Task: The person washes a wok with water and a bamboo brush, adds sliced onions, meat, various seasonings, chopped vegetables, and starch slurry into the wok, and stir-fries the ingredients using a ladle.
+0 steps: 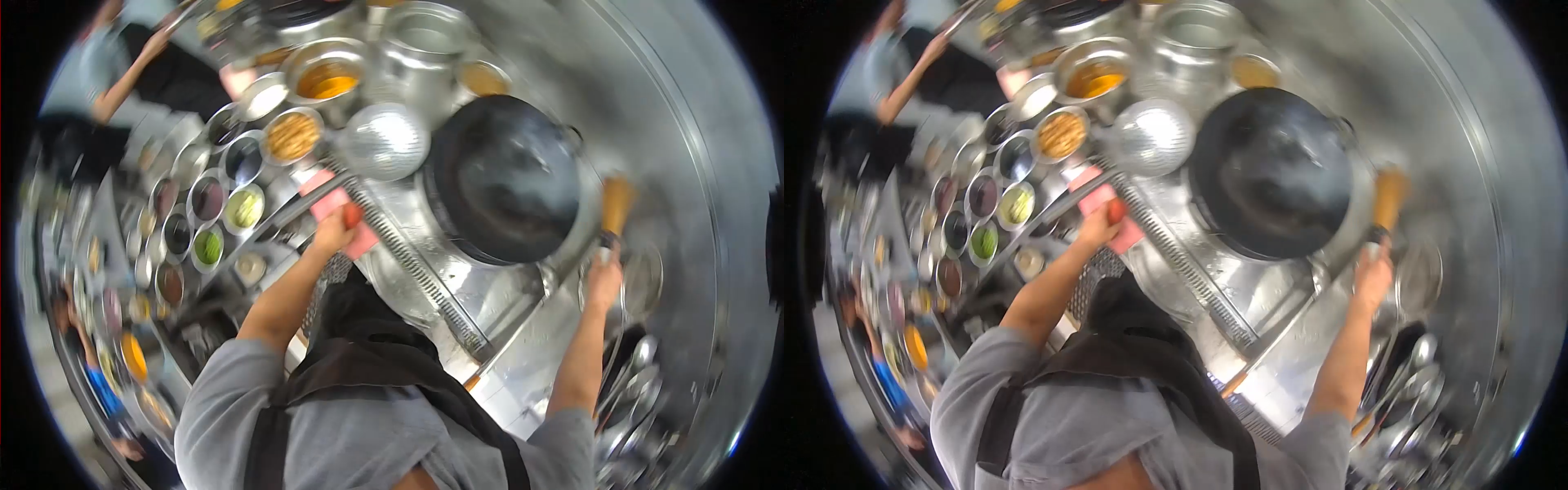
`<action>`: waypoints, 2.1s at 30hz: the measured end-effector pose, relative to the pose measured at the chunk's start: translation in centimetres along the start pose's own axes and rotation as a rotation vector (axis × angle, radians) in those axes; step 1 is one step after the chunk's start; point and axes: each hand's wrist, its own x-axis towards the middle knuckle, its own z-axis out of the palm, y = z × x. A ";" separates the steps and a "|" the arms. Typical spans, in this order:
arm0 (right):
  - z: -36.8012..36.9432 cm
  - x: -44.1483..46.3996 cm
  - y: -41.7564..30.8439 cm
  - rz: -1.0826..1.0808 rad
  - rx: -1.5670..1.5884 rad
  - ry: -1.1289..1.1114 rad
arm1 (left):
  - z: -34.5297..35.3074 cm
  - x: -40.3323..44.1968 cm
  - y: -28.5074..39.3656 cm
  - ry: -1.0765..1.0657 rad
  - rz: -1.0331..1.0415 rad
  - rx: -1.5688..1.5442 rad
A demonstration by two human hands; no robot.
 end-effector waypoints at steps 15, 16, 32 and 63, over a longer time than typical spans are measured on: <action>-0.2 -5.9 1.5 -0.641 0.235 -0.280 | 0.3 -7.7 -0.7 0.295 -0.437 -0.302; -1.5 -7.8 0.2 -0.503 0.316 -0.240 | 0.9 -9.5 -1.4 0.313 -0.469 -0.321; 9.3 -32.6 -10.6 0.094 0.735 -0.910 | 6.4 -59.3 -11.7 0.091 -1.277 -0.337; 8.5 -47.5 5.1 -1.837 -0.328 -0.934 | 35.1 -93.2 -6.6 1.069 -1.972 -1.373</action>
